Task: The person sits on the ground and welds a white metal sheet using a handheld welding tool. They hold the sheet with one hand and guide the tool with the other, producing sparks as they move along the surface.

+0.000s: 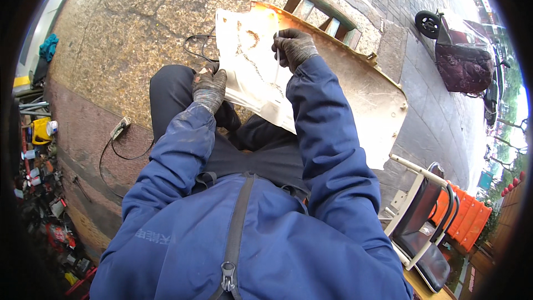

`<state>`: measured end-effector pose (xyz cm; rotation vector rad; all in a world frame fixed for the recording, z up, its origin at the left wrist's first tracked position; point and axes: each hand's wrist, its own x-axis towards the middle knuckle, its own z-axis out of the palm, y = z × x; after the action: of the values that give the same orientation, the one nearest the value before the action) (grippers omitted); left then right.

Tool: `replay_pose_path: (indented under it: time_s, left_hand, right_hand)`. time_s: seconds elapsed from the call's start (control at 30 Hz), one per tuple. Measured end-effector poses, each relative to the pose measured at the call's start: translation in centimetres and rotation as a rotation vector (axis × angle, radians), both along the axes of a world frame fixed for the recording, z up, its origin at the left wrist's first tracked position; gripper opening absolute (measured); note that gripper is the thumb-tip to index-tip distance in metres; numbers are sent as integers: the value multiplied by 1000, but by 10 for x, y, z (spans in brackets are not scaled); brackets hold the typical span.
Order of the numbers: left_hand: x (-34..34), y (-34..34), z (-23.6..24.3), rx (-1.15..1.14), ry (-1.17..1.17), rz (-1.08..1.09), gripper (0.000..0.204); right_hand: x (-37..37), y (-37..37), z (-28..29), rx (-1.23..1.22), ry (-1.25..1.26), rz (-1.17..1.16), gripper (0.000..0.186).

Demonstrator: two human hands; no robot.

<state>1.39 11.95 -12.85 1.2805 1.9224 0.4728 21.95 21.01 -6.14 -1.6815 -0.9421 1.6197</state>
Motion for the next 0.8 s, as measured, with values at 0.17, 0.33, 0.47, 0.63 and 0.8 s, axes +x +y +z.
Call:
replay_pose_path:
  time_s: [0.17, 0.33, 0.47, 0.63, 0.8]
  left_hand:
    - [-1, 2, 7, 71, 27, -9, 44]
    - [0, 2, 6, 127, 145, -22, 39]
    - [0, 1, 6, 98, 7, 2, 40]
    - [-2, 1, 2, 151, -8, 20, 40]
    - [-3, 1, 0, 164, 20, 12, 29]
  right_hand:
    - [7, 17, -2, -1, -52, -14, 12]
    - [10, 23, -2, 13, -62, -5, 12]
    - [7, 24, -1, 3, -72, -13, 12]
    - [5, 26, 0, 4, -101, -12, 12]
    - [2, 26, 0, 9, -81, -7, 11]
